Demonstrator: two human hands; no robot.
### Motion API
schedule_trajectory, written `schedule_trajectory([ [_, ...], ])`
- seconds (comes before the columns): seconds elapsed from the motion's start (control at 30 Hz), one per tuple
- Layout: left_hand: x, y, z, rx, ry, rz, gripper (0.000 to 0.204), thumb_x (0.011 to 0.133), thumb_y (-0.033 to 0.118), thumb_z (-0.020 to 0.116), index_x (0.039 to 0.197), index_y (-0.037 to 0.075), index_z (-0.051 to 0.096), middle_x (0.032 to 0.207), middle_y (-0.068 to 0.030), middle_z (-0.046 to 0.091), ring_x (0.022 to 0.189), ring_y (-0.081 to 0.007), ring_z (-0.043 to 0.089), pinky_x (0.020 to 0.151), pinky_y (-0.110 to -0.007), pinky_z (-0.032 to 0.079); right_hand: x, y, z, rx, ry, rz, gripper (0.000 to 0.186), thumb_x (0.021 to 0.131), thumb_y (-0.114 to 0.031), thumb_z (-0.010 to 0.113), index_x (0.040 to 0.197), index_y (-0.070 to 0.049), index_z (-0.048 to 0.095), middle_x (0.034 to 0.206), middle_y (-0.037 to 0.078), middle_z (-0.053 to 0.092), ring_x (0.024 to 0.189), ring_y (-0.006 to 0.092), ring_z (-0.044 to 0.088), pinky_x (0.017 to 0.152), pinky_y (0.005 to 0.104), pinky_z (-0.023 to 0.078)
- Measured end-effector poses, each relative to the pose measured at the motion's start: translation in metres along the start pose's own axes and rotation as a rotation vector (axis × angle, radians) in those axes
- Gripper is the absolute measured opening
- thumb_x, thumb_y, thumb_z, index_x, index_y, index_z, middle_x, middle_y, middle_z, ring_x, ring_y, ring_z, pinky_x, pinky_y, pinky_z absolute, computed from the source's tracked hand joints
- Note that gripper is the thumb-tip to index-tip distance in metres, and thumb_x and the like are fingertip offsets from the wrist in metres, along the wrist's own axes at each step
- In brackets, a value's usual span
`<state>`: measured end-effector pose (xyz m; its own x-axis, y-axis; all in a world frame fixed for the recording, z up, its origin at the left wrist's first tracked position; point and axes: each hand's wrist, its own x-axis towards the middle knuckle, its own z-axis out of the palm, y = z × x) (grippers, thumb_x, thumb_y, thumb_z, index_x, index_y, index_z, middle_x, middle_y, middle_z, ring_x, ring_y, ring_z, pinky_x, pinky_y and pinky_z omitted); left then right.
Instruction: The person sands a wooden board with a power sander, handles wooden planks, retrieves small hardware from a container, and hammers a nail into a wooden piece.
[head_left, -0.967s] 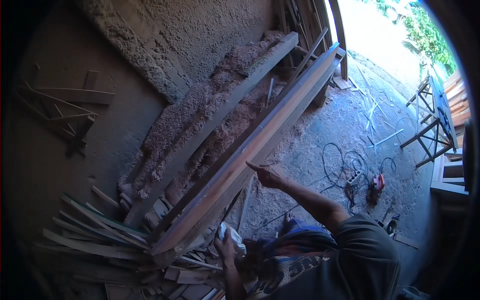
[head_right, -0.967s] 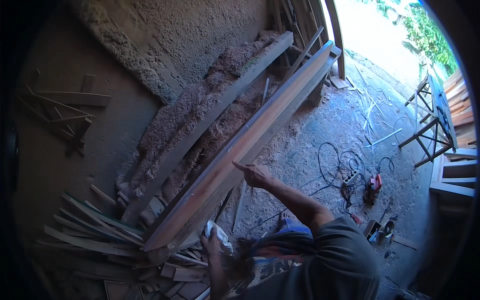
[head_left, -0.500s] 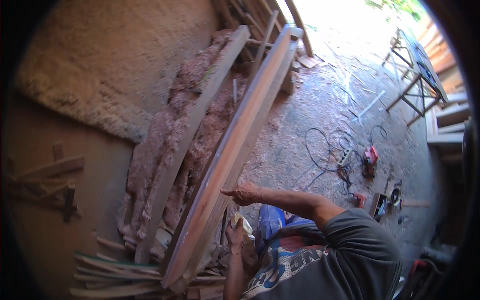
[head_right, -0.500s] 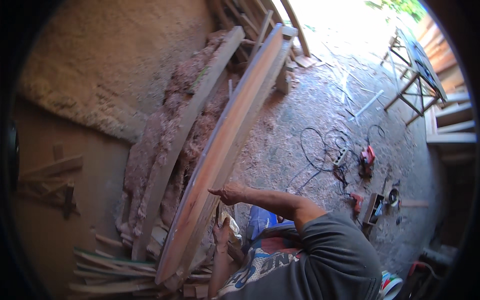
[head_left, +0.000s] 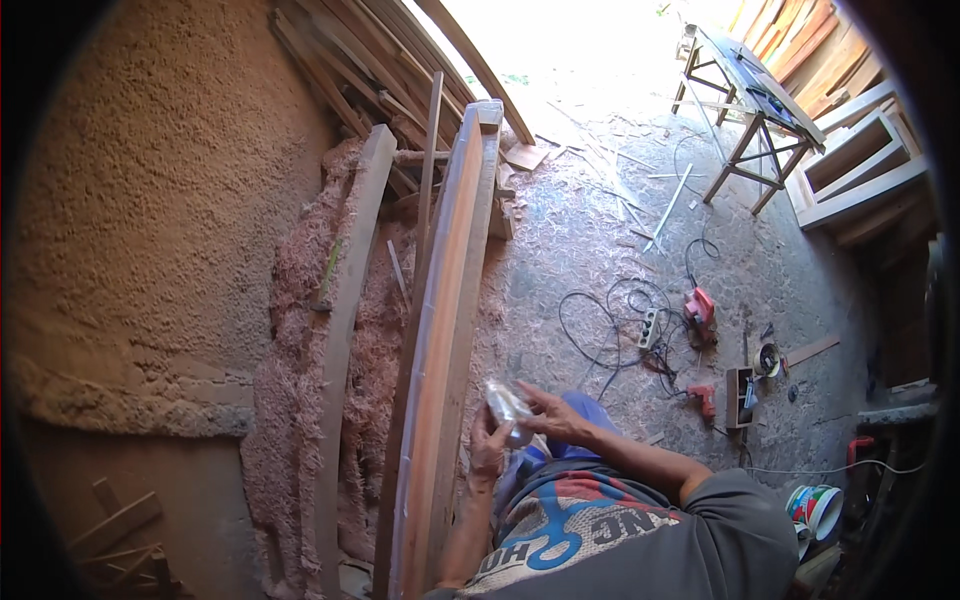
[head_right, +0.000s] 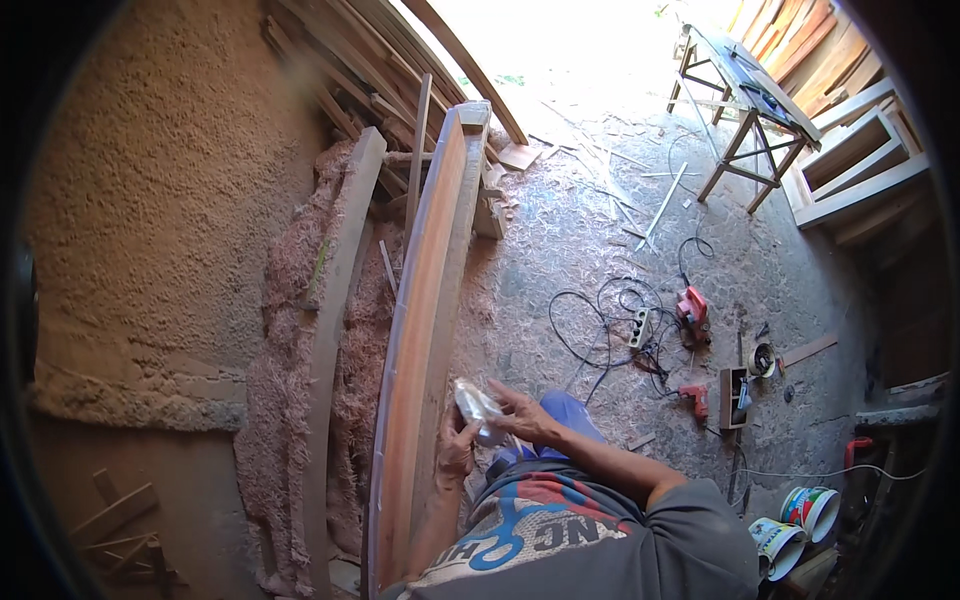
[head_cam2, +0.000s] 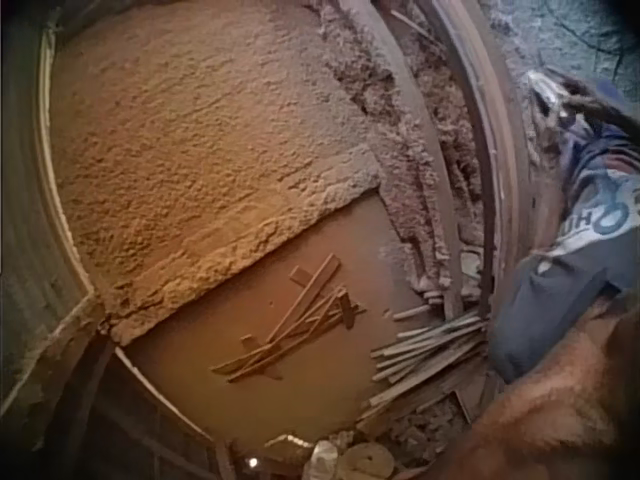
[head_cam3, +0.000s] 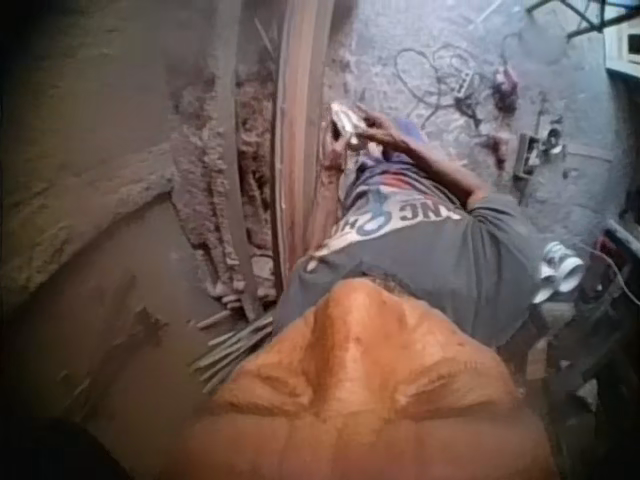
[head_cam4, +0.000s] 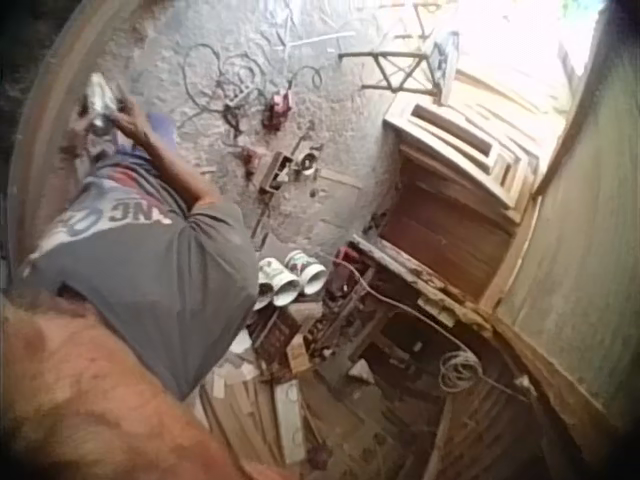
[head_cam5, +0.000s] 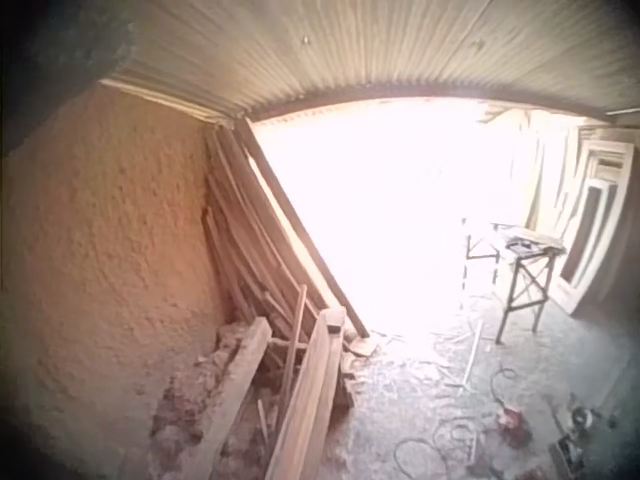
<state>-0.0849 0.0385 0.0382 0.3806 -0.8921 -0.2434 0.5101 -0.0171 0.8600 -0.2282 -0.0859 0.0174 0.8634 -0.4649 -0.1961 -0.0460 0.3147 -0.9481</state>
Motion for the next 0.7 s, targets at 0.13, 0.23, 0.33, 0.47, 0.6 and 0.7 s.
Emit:
schedule_trajectory([
  [0.13,0.079,0.032,0.041,-0.107,-0.138,-0.077,0.057,0.089,0.004,0.062,0.142,0.001,0.041,0.130,-0.0119,0.056,0.120,-0.0210,0.055,0.103,-0.035,0.043,0.029,-0.034,-0.046,-0.261,0.347,-0.207,0.068,0.091,-0.010,0.068,0.150,-0.009,0.035,0.116,0.008,0.057,0.099,0.0147,0.060,0.079,0.0286,0.053],
  [0.23,0.149,0.038,0.081,-0.179,-0.189,-0.052,0.053,0.092,0.009,0.063,0.141,0.002,0.041,0.127,-0.0109,0.058,0.117,-0.0200,0.056,0.102,-0.035,0.044,0.057,-0.072,-0.094,-0.308,0.523,-0.244,0.058,0.092,-0.004,0.065,0.145,-0.009,0.042,0.100,0.005,0.061,0.088,0.0116,0.062,0.074,0.0266,0.052],
  [0.33,0.222,0.035,0.116,-0.163,-0.257,-0.049,0.046,0.095,0.011,0.062,0.137,0.003,0.043,0.125,-0.0095,0.059,0.115,-0.0191,0.057,0.101,-0.035,0.044,0.074,-0.097,-0.156,-0.180,0.593,-0.252,0.047,0.093,-0.005,0.063,0.137,-0.010,0.048,0.096,0.006,0.064,0.080,0.0132,0.063,0.068,0.0292,0.053],
  [0.47,0.315,0.029,0.180,-0.212,-0.311,-0.053,0.034,0.098,0.009,0.058,0.130,0.005,0.047,0.124,-0.0084,0.059,0.114,-0.0183,0.057,0.101,-0.036,0.045,0.095,-0.151,-0.251,0.002,0.630,-0.362,0.038,0.096,-0.004,0.060,0.133,-0.008,0.050,0.089,0.001,0.060,0.078,0.0086,0.058,0.069,0.0264,0.050],
  [0.6,0.393,0.024,0.258,-0.277,-0.381,-0.109,0.027,0.099,0.010,0.057,0.126,0.006,0.051,0.122,-0.0081,0.061,0.113,-0.0173,0.058,0.097,-0.034,0.048,0.105,-0.184,-0.350,0.244,0.684,-0.311,0.041,0.097,-0.006,0.059,0.136,-0.006,0.047,0.099,0.004,0.062,0.089,0.0093,0.058,0.081,0.0265,0.049],
  [0.7,0.454,0.027,0.310,-0.178,-0.461,-0.152,0.026,0.100,0.011,0.056,0.125,0.005,0.053,0.119,-0.0079,0.063,0.111,-0.0167,0.059,0.097,-0.033,0.048,0.117,-0.216,-0.404,0.216,0.680,-0.357,0.045,0.097,-0.005,0.058,0.140,-0.006,0.044,0.110,0.008,0.062,0.096,0.0124,0.061,0.088,0.0280,0.050],
])
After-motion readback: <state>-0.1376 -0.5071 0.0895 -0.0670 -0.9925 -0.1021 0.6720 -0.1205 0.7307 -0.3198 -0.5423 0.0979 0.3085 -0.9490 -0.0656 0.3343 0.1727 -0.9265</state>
